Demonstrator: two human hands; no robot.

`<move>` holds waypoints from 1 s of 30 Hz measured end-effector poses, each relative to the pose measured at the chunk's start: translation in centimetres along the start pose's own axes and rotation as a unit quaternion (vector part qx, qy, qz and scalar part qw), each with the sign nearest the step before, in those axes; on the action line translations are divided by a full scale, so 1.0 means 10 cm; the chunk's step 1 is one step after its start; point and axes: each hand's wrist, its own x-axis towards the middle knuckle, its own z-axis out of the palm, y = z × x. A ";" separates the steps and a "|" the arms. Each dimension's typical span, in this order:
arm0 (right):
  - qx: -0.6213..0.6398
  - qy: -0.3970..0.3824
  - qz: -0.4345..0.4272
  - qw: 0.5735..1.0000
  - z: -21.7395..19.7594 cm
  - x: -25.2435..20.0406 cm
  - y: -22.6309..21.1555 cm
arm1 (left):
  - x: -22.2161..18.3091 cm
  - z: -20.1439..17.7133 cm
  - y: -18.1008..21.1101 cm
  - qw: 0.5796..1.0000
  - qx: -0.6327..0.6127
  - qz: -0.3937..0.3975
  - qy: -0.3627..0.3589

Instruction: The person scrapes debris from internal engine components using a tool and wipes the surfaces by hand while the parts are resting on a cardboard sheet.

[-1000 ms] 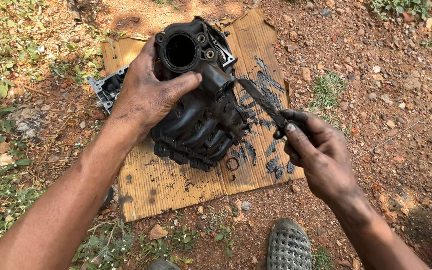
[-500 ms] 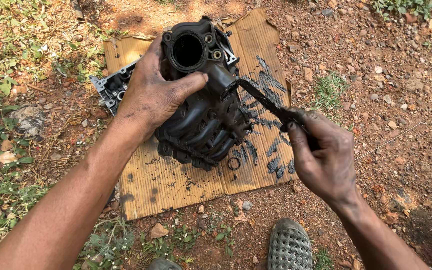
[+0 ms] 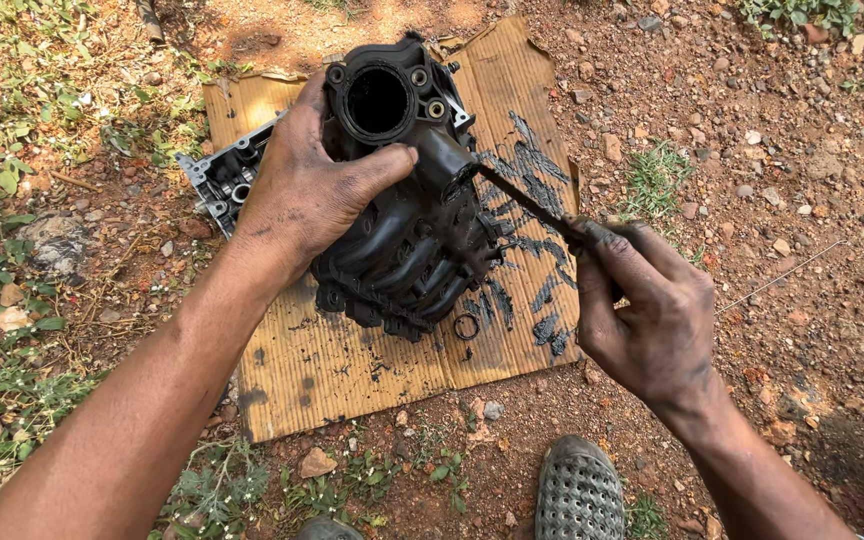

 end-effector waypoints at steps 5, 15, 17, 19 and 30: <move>0.077 -0.127 0.125 0.981 0.13 -0.07 0.21 | -0.01 -0.02 -0.03 0.999 -0.014 -0.034 0.007; 0.573 -0.053 0.588 0.569 1.26 -0.47 0.22 | -0.19 -0.08 -0.10 0.984 -0.121 -0.056 0.117; 0.627 -0.046 0.563 0.537 1.49 -0.43 0.15 | -0.23 -0.07 -0.11 0.980 -0.132 -0.048 0.140; 0.623 -0.081 0.498 0.598 1.62 -0.41 0.00 | -0.30 -0.06 -0.13 0.975 -0.141 -0.039 0.166; 0.334 -0.191 0.382 0.840 1.40 -0.16 -0.12 | -1.00 0.05 -0.55 0.855 -0.289 -0.148 0.405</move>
